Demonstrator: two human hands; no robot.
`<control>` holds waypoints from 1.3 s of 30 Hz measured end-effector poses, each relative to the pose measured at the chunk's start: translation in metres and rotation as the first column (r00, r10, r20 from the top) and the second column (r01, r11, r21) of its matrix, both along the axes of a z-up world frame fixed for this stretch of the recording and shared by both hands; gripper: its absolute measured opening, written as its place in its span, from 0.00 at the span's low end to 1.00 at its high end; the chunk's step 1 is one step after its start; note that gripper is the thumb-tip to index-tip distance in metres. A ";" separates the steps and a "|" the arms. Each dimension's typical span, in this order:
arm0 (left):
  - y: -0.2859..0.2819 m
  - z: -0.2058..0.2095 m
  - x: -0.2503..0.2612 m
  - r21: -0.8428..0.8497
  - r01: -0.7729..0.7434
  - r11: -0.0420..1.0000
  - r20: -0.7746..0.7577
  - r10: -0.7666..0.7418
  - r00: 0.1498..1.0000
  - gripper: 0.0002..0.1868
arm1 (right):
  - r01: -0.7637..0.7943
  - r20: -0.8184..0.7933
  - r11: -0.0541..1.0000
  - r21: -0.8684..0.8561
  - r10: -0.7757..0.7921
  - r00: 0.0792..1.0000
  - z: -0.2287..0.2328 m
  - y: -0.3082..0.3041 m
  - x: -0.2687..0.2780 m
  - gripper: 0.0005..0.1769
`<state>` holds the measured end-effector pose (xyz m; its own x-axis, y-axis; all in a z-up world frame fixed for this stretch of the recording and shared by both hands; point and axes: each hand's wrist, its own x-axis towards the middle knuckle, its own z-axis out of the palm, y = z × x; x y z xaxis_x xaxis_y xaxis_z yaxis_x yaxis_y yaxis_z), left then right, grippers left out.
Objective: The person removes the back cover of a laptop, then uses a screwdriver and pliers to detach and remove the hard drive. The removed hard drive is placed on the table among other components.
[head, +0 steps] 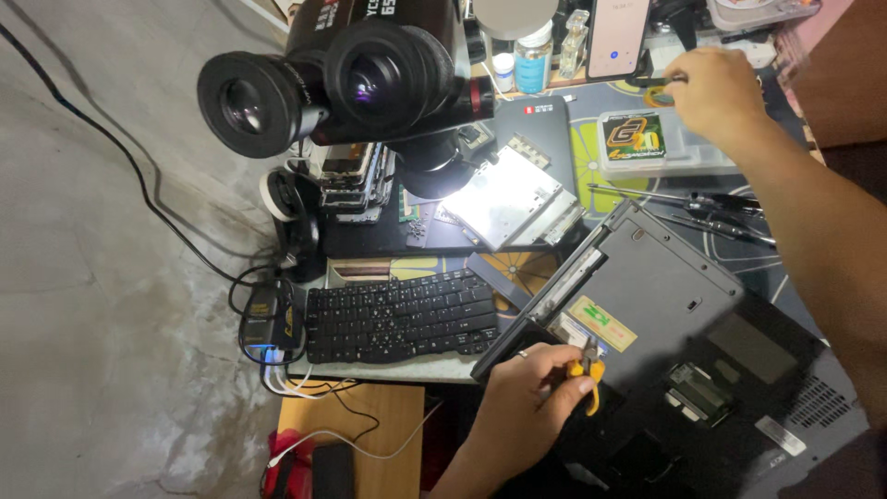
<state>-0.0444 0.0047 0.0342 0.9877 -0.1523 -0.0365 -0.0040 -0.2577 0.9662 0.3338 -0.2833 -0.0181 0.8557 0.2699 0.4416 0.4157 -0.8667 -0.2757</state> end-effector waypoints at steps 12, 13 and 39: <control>-0.006 -0.037 -0.020 -0.334 -0.065 0.940 -0.109 0.030 0.994 0.11 | -0.358 -0.179 0.879 0.316 0.425 0.887 0.089 0.034 -0.316 0.09; -0.009 -0.041 -0.026 -0.383 -0.066 0.921 -0.117 0.022 0.993 0.11 | -0.271 -0.277 0.893 0.359 0.380 0.883 0.082 0.044 -0.340 0.12; 0.004 -0.043 -0.053 -0.441 -0.174 0.880 -0.231 0.076 0.970 0.20 | 0.123 -0.427 0.960 0.251 -0.004 0.904 0.041 0.099 -0.392 0.16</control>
